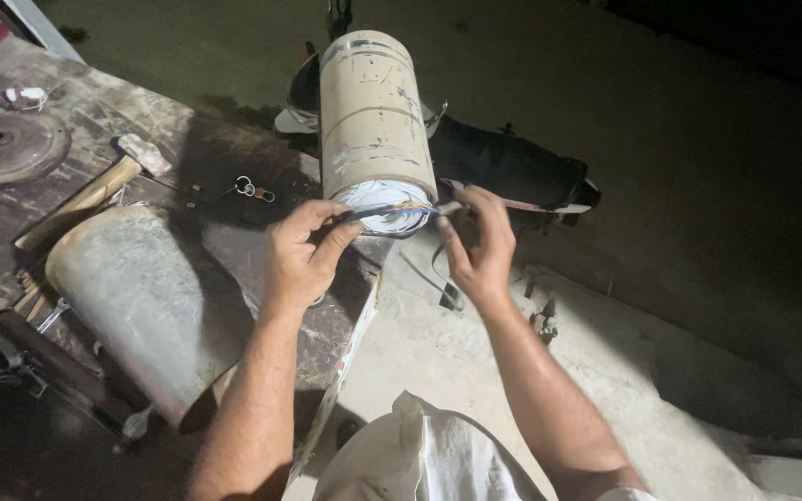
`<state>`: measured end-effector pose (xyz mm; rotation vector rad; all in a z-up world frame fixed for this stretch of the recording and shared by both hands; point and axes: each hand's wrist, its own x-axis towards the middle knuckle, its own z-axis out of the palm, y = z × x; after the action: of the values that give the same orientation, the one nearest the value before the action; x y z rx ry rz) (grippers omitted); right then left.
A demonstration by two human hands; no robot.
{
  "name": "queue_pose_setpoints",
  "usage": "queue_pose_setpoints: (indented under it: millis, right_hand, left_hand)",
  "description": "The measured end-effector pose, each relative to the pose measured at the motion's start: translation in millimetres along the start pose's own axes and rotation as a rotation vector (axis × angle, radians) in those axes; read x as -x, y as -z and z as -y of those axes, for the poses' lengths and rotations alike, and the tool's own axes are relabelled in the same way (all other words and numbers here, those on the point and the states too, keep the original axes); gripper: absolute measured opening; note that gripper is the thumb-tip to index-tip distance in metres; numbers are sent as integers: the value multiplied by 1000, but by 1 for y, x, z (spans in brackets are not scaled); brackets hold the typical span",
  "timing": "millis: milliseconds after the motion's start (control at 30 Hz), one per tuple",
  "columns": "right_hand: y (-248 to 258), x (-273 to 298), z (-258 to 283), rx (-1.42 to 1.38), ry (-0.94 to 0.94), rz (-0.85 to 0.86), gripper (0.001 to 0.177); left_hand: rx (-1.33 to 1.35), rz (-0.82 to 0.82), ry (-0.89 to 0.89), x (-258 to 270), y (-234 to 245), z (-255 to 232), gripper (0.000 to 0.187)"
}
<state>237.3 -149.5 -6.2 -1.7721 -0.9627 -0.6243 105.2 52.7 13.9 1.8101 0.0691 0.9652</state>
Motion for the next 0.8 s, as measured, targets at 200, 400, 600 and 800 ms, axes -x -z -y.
queue_pose_setpoints:
  millis: [200,400,600,800]
  right_hand:
    - [-16,16,9,82,185,-126,31]
    - [-26,6,27,70,183,-78,42]
    - [-36,-18,19,239,345,-103,48]
    - [-26,-27,20,226,342,-73,56]
  left_hand:
    - [-54,-60,-87,-2,-6,-10,16]
    - [-203,-45,-281,0,-8,-22,16]
    - [-185,-36,-158,0,-15,-29,25]
    - [-317,59,-278,-8,-8,-30,32]
